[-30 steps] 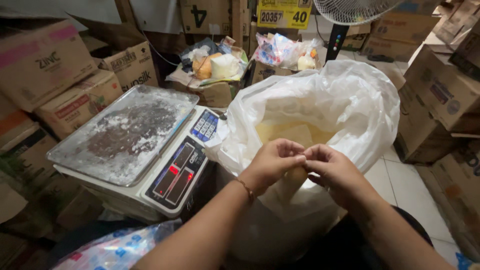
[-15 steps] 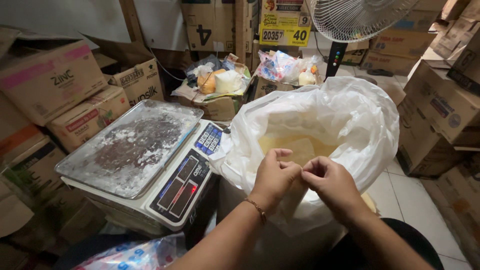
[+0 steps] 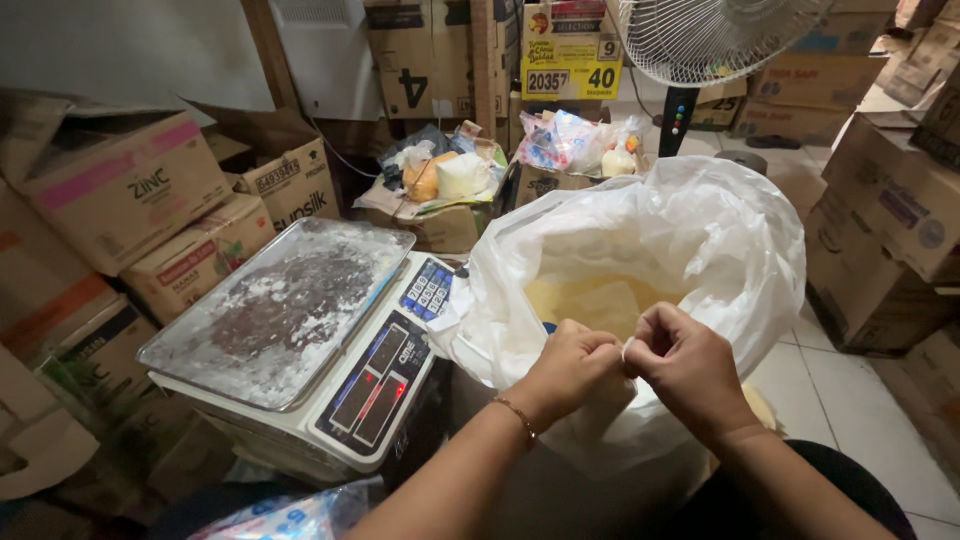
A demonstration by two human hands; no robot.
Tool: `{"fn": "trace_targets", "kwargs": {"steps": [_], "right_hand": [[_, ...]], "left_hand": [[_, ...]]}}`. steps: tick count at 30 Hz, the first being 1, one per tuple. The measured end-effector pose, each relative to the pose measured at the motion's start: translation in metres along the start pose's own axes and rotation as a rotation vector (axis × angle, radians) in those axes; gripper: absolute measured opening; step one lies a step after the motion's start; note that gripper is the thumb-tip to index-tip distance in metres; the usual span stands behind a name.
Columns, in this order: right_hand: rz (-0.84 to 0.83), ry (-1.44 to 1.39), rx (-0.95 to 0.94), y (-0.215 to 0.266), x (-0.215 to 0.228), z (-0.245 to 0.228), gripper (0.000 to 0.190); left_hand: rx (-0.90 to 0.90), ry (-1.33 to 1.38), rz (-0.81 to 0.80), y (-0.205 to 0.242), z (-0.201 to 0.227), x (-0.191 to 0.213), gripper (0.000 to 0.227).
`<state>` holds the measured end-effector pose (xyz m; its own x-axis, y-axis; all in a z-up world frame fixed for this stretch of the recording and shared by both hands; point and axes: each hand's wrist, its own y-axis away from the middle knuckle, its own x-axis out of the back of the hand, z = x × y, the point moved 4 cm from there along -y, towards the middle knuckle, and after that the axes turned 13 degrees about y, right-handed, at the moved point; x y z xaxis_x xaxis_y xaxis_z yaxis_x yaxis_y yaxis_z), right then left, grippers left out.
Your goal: The person scoops a white granular substance from a large sack into small plastic bags, weighs each bag on a digital scale, and ties the bags shut. The process is repeated multiple times.
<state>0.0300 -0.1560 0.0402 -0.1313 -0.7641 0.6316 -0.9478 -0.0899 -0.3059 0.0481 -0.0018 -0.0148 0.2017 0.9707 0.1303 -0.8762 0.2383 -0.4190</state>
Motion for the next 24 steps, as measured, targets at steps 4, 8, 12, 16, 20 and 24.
{"fn": "trace_targets", "kwargs": {"steps": [4, 8, 12, 16, 20, 24], "right_hand": [[-0.224, -0.369, -0.253, -0.006, -0.011, 0.018, 0.013], [-0.438, -0.415, -0.474, -0.002, -0.015, 0.035, 0.028], [-0.501, -0.340, -0.338, -0.008, -0.022, 0.033, 0.029], [-0.323, -0.325, -0.231, -0.015, -0.026, 0.030, 0.021], [-0.182, -0.336, -0.134, -0.012, -0.029, 0.028, 0.023], [-0.074, -0.291, -0.078, -0.008, -0.023, 0.019, 0.024]], "left_hand": [[-0.102, -0.221, 0.104, 0.002, -0.007, -0.003, 0.032], [-0.066, -0.185, 0.077, 0.003, -0.017, -0.006, 0.031], [-0.120, -0.156, 0.118, 0.006, -0.013, -0.008, 0.028], [-0.253, -0.333, 0.086, 0.010, 0.001, -0.014, 0.025], [-0.281, -0.437, 0.151, 0.017, 0.010, -0.023, 0.021], [-0.238, -0.317, 0.221, 0.020, 0.017, -0.020, 0.021]]}}
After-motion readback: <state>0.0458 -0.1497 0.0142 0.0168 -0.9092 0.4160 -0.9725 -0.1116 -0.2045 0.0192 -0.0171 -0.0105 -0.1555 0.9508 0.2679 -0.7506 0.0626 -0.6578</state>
